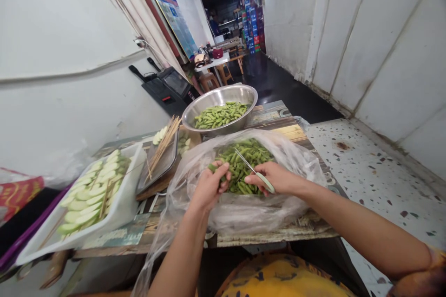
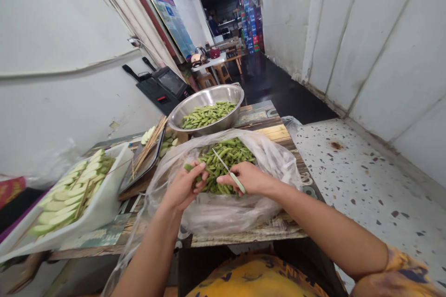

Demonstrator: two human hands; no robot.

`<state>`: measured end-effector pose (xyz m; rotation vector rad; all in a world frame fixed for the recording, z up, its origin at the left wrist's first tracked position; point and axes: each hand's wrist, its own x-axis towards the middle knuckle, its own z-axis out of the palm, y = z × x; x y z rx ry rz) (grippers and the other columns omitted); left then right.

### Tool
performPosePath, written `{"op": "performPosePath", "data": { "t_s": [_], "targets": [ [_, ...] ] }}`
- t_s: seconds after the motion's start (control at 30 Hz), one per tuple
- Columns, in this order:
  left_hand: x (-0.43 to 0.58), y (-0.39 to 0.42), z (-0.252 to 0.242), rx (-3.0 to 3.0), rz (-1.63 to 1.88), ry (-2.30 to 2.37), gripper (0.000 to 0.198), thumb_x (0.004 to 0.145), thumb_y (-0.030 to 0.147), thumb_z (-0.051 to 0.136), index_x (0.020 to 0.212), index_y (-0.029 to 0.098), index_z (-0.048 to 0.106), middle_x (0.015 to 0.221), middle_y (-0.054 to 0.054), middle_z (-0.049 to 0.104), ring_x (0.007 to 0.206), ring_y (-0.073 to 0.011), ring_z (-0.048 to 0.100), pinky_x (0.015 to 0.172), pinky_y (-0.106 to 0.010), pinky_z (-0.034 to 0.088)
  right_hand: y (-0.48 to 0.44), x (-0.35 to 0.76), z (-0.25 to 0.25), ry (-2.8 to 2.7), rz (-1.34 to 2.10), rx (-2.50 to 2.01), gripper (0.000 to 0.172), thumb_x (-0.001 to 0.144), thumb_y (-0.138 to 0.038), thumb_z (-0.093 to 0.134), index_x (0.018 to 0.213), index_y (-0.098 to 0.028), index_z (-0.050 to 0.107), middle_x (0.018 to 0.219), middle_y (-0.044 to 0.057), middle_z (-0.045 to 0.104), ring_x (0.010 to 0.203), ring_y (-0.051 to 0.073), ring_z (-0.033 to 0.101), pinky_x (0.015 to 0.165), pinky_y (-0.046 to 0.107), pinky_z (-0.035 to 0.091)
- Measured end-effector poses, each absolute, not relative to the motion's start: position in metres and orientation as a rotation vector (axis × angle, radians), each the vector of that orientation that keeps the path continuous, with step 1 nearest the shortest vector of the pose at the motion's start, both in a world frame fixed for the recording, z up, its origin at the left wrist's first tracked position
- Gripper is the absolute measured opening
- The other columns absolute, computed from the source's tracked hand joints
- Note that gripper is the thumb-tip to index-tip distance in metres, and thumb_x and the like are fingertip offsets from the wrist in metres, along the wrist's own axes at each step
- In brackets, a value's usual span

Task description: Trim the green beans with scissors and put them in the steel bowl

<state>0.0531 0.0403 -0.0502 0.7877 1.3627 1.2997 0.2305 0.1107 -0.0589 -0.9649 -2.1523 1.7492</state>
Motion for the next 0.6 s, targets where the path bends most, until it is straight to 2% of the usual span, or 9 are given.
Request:
{"op": "performPosePath", "data": {
  "t_s": [0.1, 0.2, 0.43, 0.6],
  "targets": [
    [0.05, 0.043, -0.051, 0.646, 1.469, 1.221, 0.027, 0.07, 0.031, 0.066, 0.07, 0.015, 0.044, 0.062, 0.003, 0.054, 0.041, -0.0008, 0.036, 0.036, -0.013, 0.02, 0.109, 0.231, -0.056, -2.145, 1.882, -0.903, 0.047, 0.068, -0.062, 0.059, 0.063, -0.016, 0.048, 0.051, -0.002, 0.052, 0.042, 0.01, 0.047, 0.036, 0.019, 0.033],
    [0.05, 0.045, -0.053, 0.541, 1.523, 1.158, 0.024, 0.07, 0.026, 0.067, 0.068, 0.013, 0.047, 0.063, 0.001, 0.056, 0.04, 0.0007, 0.034, 0.034, -0.011, 0.017, 0.107, 0.232, -0.057, -2.194, 1.872, -0.873, 0.046, 0.069, -0.061, 0.059, 0.068, -0.016, 0.053, 0.051, -0.002, 0.052, 0.043, 0.01, 0.047, 0.037, 0.019, 0.035],
    [0.067, 0.043, -0.053, 0.588, 1.532, 1.135, 0.025, 0.07, 0.027, 0.068, 0.07, 0.013, 0.047, 0.067, -0.002, 0.062, 0.036, 0.0017, 0.034, 0.032, -0.01, 0.017, 0.106, 0.23, -0.063, -2.178, 1.836, -0.824, 0.047, 0.07, -0.062, 0.057, 0.068, -0.015, 0.054, 0.053, -0.002, 0.053, 0.047, 0.011, 0.052, 0.045, 0.02, 0.039],
    [0.075, 0.04, -0.055, 0.569, 1.522, 1.14, 0.029, 0.069, 0.027, 0.07, 0.07, 0.015, 0.043, 0.071, -0.003, 0.065, 0.038, 0.0006, 0.037, 0.031, -0.01, 0.017, 0.105, 0.23, -0.059, -2.126, 1.864, -0.835, 0.048, 0.069, -0.063, 0.058, 0.065, -0.016, 0.051, 0.052, -0.002, 0.052, 0.047, 0.011, 0.052, 0.044, 0.02, 0.038]
  ]
}}
